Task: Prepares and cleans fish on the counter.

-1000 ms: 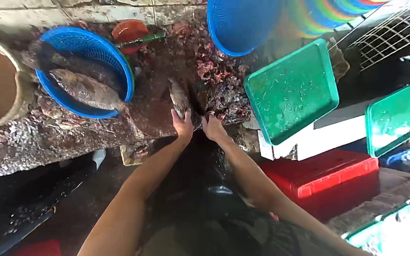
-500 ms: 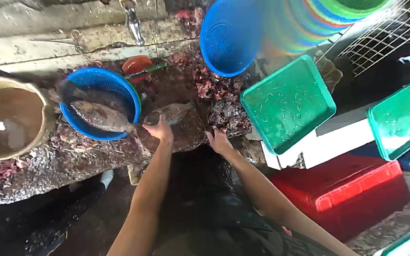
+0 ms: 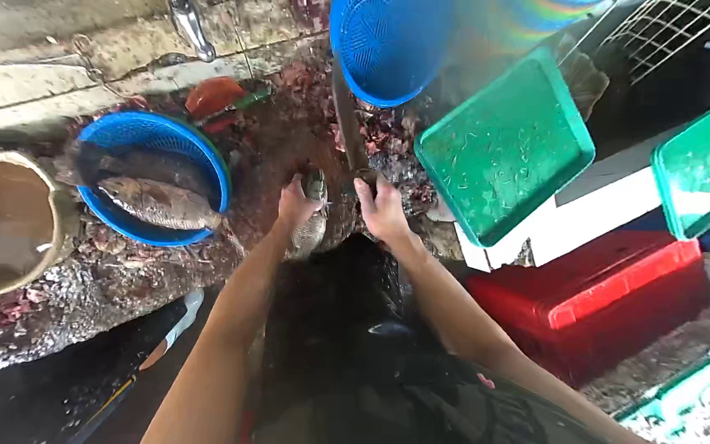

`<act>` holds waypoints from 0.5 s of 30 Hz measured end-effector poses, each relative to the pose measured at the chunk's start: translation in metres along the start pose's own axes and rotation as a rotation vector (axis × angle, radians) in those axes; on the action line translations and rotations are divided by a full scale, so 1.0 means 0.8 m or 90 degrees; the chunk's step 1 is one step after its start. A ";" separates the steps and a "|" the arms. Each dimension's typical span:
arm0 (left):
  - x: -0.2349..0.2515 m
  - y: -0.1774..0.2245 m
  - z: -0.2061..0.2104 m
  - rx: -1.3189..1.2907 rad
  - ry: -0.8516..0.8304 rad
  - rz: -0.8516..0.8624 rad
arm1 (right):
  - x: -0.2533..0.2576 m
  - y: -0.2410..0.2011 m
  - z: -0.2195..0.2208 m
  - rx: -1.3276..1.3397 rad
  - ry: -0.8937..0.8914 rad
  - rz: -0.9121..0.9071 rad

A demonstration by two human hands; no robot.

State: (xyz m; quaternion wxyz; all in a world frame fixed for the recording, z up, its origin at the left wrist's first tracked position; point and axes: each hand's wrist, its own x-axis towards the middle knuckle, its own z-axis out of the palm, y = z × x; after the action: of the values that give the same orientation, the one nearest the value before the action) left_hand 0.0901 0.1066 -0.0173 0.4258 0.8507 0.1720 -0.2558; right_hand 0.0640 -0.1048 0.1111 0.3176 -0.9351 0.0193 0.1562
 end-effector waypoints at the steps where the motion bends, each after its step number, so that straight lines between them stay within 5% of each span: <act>1: 0.000 0.003 -0.001 -0.003 0.017 0.001 | 0.005 0.003 0.011 0.051 0.079 -0.074; 3: -0.009 0.003 0.003 -0.021 0.054 -0.024 | -0.002 0.030 0.065 0.052 0.142 -0.097; 7: -0.030 0.010 0.015 -0.071 0.095 -0.124 | 0.012 0.036 0.087 -0.043 -0.203 0.157; 9: -0.038 0.018 0.020 -0.116 0.116 -0.165 | 0.008 0.011 0.053 0.032 -0.148 0.117; 12: -0.040 0.031 0.033 -0.178 0.160 -0.166 | 0.006 0.021 0.060 0.077 0.081 -0.066; 13: -0.038 0.034 0.033 -0.181 0.168 -0.162 | 0.007 0.040 0.081 0.032 0.089 -0.058; 15: -0.044 0.036 0.036 -0.172 0.155 -0.146 | 0.000 0.067 0.100 -0.059 -0.092 0.088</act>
State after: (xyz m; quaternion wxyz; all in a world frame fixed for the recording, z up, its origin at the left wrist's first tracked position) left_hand 0.0682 0.0640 0.0069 0.4804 0.7854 0.3501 -0.1727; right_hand 0.0342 -0.0996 0.0196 0.2630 -0.9315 0.0537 0.2454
